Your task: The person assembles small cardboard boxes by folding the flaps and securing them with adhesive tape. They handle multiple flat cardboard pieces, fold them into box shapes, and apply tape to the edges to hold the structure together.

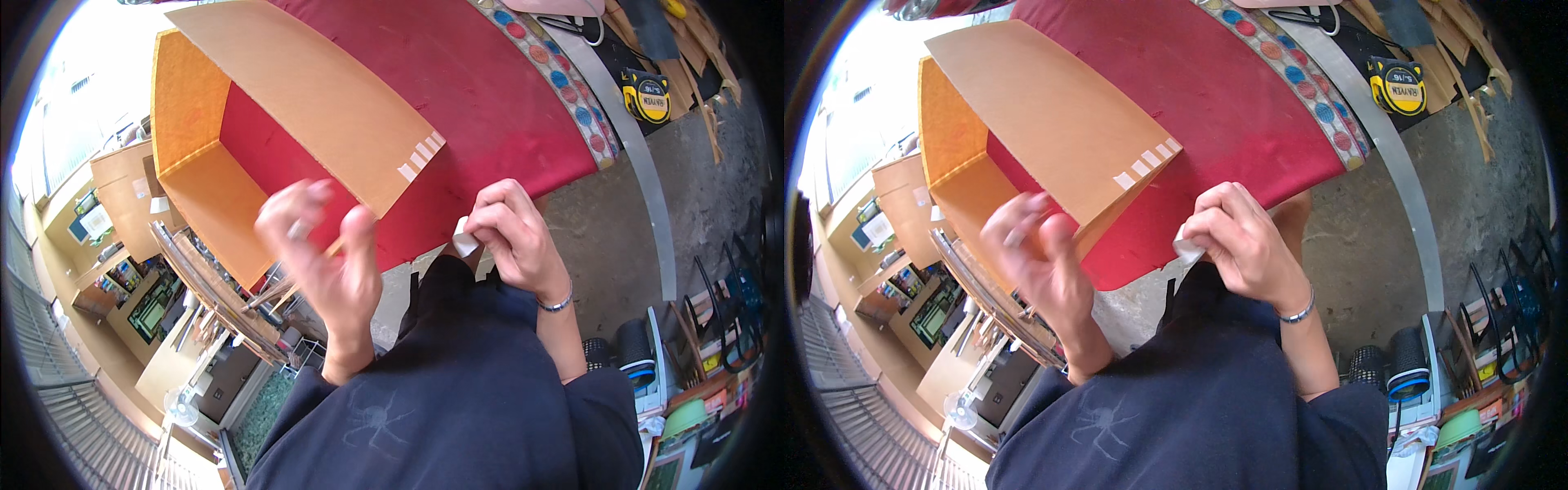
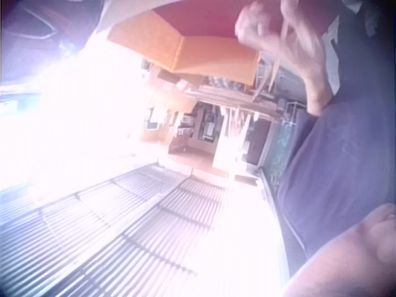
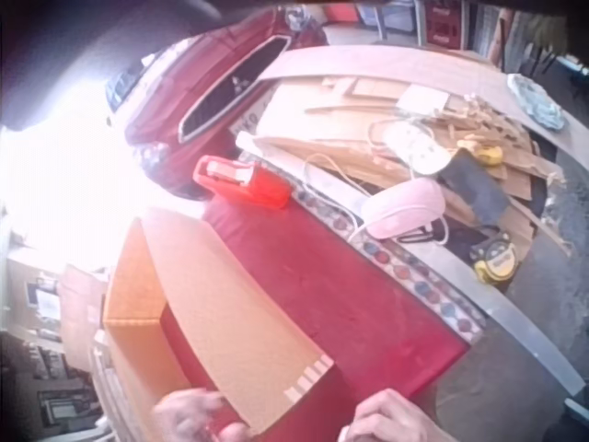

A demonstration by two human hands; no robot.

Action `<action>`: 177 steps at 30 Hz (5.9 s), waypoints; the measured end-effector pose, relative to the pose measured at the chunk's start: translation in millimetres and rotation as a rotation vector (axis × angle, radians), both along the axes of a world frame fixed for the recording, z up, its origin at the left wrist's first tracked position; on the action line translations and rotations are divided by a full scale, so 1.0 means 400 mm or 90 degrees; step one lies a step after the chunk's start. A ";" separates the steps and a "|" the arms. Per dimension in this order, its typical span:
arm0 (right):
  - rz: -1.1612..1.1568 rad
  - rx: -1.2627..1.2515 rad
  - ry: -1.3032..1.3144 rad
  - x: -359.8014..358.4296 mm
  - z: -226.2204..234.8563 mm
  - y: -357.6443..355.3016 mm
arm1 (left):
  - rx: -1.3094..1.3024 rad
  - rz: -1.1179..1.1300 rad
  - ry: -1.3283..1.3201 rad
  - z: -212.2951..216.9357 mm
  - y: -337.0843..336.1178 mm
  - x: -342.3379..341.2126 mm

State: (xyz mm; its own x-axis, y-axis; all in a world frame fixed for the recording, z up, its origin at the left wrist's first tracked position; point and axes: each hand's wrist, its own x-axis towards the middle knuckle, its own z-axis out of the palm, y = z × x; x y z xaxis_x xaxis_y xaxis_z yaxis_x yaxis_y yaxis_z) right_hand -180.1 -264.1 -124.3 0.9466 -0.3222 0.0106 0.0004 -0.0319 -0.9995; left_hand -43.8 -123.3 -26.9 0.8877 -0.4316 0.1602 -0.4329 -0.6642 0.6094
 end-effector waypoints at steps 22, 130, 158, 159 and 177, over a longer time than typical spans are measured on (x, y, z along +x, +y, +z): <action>-0.004 0.183 -0.197 0.223 -0.108 0.042 | -0.032 0.039 0.119 -0.018 -0.020 0.022; 0.005 0.246 -0.218 0.055 0.088 -0.015 | -0.181 -0.110 -0.159 0.040 -0.039 -0.009; -0.129 0.301 0.092 0.189 -0.142 0.082 | 0.082 0.005 0.156 -0.008 -0.025 0.025; -0.130 0.312 0.092 0.191 -0.140 0.079 | 0.089 0.001 0.152 -0.007 -0.024 0.026; 0.128 0.068 0.068 0.026 -0.133 0.026 | 0.045 0.014 0.155 -0.018 -0.018 0.028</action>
